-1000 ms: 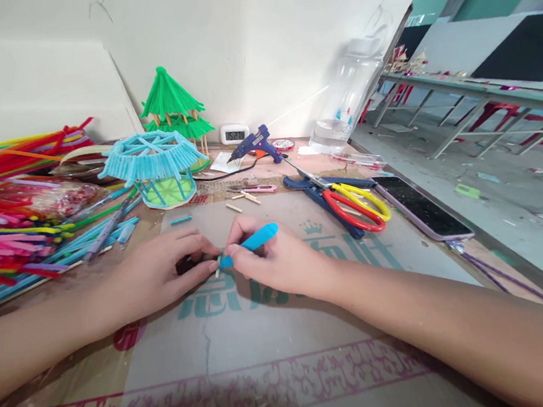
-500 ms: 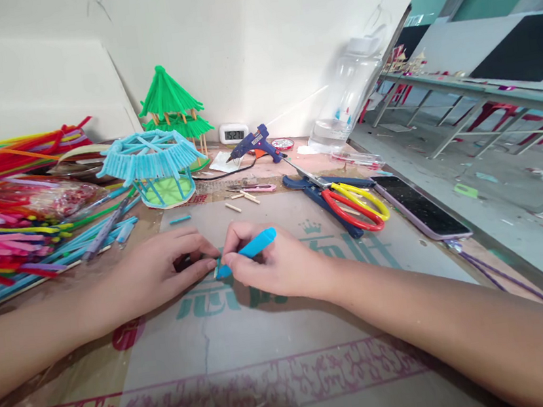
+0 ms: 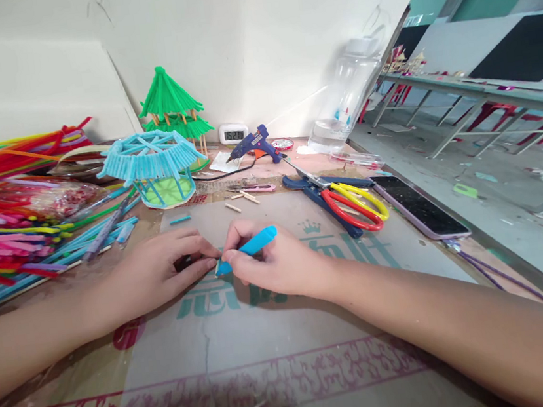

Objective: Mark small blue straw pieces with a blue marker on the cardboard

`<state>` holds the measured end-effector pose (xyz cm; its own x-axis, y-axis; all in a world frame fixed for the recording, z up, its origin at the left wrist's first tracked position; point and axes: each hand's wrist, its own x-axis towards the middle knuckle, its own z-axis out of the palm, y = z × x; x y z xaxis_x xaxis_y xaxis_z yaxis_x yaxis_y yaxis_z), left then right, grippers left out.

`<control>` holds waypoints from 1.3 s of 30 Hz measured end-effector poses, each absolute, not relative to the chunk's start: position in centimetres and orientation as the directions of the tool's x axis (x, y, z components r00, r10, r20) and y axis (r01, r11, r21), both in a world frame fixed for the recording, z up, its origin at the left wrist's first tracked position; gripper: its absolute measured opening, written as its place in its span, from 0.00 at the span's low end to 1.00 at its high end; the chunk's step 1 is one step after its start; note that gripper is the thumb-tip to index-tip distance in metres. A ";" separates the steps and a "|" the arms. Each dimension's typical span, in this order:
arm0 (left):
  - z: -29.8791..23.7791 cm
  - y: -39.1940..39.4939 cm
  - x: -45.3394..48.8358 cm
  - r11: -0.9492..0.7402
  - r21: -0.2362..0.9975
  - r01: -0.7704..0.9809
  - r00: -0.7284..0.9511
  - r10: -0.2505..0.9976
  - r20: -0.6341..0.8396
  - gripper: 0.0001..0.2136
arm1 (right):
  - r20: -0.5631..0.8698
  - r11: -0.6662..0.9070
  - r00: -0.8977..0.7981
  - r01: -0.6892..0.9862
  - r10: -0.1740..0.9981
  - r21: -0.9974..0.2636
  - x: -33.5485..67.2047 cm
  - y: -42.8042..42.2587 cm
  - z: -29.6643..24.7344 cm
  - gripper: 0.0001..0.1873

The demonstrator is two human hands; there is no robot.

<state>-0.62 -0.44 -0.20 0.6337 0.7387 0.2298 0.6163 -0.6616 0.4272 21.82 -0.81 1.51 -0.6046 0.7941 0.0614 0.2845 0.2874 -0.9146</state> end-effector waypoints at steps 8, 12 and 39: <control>-0.1 -0.6 -0.6 -0.664 0.413 0.623 0.634 0.738 0.230 0.08 | 0.099 0.322 -0.584 0.292 0.806 -0.901 21.8 -0.7 1.3 0.05; -0.1 -0.6 -0.6 -0.661 0.409 0.630 0.630 0.742 0.228 0.09 | 0.056 0.287 -0.601 0.295 0.797 -0.911 21.8 -0.8 1.4 0.05; 0.0 -0.6 -0.5 -0.664 0.407 0.627 0.637 0.738 0.224 0.09 | 0.055 0.286 -0.609 0.290 0.792 -0.913 21.9 -0.8 1.5 0.05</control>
<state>-0.54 -0.57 0.02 0.6365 0.7381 0.2239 0.6269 -0.6642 0.4072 21.89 -0.82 1.45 -0.6086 0.7916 0.0546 0.2896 0.2857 -0.9135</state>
